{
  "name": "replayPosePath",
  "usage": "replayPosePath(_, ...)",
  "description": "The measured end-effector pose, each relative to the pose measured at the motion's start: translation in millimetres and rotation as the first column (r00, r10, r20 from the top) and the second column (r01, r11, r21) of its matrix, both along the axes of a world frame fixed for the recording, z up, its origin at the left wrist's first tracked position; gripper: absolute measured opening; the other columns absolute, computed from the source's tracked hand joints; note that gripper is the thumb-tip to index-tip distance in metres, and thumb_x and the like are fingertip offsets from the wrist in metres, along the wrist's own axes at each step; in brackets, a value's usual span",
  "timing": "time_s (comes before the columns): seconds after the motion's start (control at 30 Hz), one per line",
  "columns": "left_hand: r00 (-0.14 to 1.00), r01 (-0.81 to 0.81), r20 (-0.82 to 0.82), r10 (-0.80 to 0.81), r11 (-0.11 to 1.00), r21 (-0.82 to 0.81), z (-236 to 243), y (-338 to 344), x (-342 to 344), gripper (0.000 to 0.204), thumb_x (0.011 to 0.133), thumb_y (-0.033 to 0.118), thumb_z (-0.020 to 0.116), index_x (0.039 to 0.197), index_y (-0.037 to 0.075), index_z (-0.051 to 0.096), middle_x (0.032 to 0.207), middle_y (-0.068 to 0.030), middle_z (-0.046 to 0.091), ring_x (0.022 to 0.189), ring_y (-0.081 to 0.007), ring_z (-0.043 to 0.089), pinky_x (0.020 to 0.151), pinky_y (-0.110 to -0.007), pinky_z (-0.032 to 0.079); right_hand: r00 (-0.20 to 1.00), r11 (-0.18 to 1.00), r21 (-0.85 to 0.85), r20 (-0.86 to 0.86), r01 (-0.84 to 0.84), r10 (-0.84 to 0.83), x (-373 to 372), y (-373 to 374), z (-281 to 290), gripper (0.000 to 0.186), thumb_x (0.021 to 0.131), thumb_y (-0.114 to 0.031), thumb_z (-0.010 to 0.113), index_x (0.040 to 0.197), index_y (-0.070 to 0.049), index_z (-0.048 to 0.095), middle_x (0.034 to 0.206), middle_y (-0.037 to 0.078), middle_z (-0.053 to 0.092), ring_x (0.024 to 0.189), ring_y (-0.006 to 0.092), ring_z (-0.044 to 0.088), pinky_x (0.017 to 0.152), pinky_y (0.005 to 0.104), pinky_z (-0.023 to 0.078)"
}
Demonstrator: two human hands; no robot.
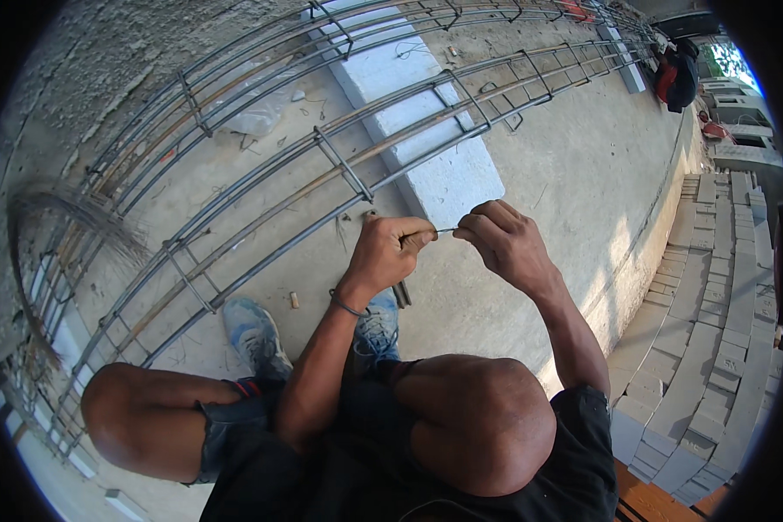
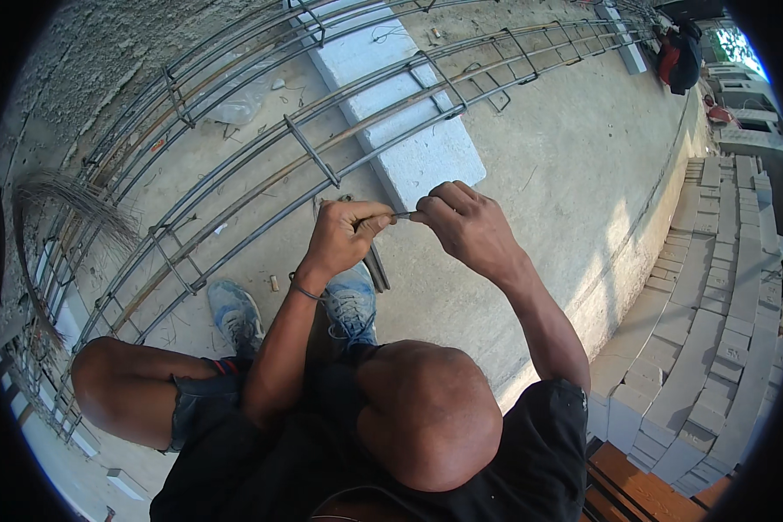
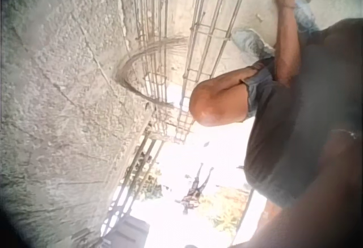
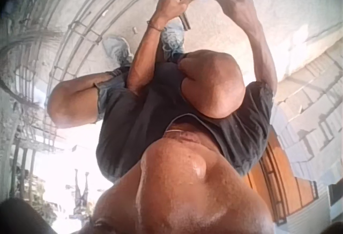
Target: The person secures reinforcement steel bars together using wire. The person takes wire from a bundle, wraps it around the intersection of rebar rods, and twists the wire tightly using pliers.
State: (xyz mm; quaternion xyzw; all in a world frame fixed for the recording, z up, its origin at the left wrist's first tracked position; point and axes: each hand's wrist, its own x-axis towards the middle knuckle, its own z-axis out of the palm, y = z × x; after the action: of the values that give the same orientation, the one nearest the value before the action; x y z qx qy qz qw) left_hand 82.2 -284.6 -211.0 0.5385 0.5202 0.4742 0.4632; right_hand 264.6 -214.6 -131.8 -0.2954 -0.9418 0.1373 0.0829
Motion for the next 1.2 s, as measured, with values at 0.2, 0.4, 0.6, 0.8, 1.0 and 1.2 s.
replayPosePath(0.2, 0.991, 0.091, -0.113, -0.065, 0.966, 0.243, 1.9, -1.9, -3.8, 0.009, 0.076, 0.000, 0.063, 0.083, 0.000, 0.068, 0.073, -0.0130, 0.066, 0.065, -0.0247, 0.065, 0.059, -0.032, 0.049, 0.988, 0.935, -0.333, -0.049, 0.120, -0.144, 4.6, -2.3, 4.7, 0.020, 0.084, -0.022, 0.065, 0.078, -0.003, 0.061, 0.068, 0.005, 0.059, 0.057, 0.0166, 0.055, 0.053, 0.0302, 0.045)
replayPosePath(0.4, 0.997, 0.052, -0.064, -0.035, 0.958, 0.283, 6.5, -8.4, 9.9, 0.007, 0.079, 0.001, 0.062, 0.083, -0.001, 0.067, 0.070, -0.0122, 0.064, 0.060, -0.0228, 0.062, 0.055, -0.031, 0.047, 0.901, 0.386, -0.864, 0.156, 0.323, -0.404, 15.3, 11.1, 18.8, 0.033, 0.086, -0.032, 0.064, 0.075, -0.002, 0.060, 0.058, 0.000, 0.052, 0.052, 0.0080, 0.048, 0.048, 0.0247, 0.040)
replayPosePath(0.6, 0.924, -0.221, 0.309, 0.226, 0.974, -0.051, 11.7, -1.3, 28.9, 0.019, 0.091, 0.012, 0.057, 0.102, -0.002, 0.055, 0.065, -0.0045, 0.060, 0.058, -0.0078, 0.053, 0.052, -0.024, 0.042, 0.716, 0.441, -0.876, -0.181, 0.194, -0.674, -9.2, 1.3, 3.7, 0.037, 0.087, -0.033, 0.064, 0.103, 0.001, 0.062, 0.090, 0.007, 0.064, 0.078, 0.0117, 0.057, 0.067, 0.0253, 0.048)
replayPosePath(0.8, 0.883, -0.260, 0.350, 0.312, 0.947, -0.189, 8.4, 0.7, 18.0, 0.029, 0.091, 0.018, 0.059, 0.108, 0.000, 0.044, 0.069, -0.0058, 0.061, 0.066, -0.0092, 0.057, 0.061, -0.023, 0.045, 0.563, 0.366, -0.929, -0.279, 0.045, -0.778, -55.4, -15.5, -24.9, 0.021, 0.093, -0.019, 0.056, 0.095, 0.000, 0.063, 0.083, 0.005, 0.064, 0.074, 0.0127, 0.059, 0.071, 0.0281, 0.050)
replayPosePath(1.0, 0.751, -0.658, -0.047, 0.658, 0.753, 0.022, -1.2, 37.7, -69.5, 0.024, 0.087, 0.020, 0.063, 0.100, 0.000, 0.060, 0.086, -0.0118, 0.066, 0.077, -0.0195, 0.062, 0.066, -0.031, 0.050, 0.717, 0.648, -0.730, -0.331, 0.216, -0.613, -57.1, 36.0, -33.0, 0.019, 0.092, -0.015, 0.055, 0.094, 0.002, 0.063, 0.074, 0.007, 0.062, 0.065, 0.0148, 0.057, 0.062, 0.0311, 0.046)
replayPosePath(1.2, 0.721, -0.532, -0.552, 0.420, 0.845, -0.051, 10.4, 66.5, -145.5, 0.016, 0.083, 0.011, 0.062, 0.096, 0.004, 0.067, 0.083, -0.0102, 0.069, 0.077, -0.0165, 0.065, 0.070, -0.029, 0.049, 0.983, 0.981, -0.146, -0.110, 0.128, -0.145, -74.0, 75.0, -49.0, 0.019, 0.080, -0.001, 0.057, 0.096, -0.003, 0.067, 0.079, 0.013, 0.058, 0.075, 0.0312, 0.056, 0.068, 0.0383, 0.046)
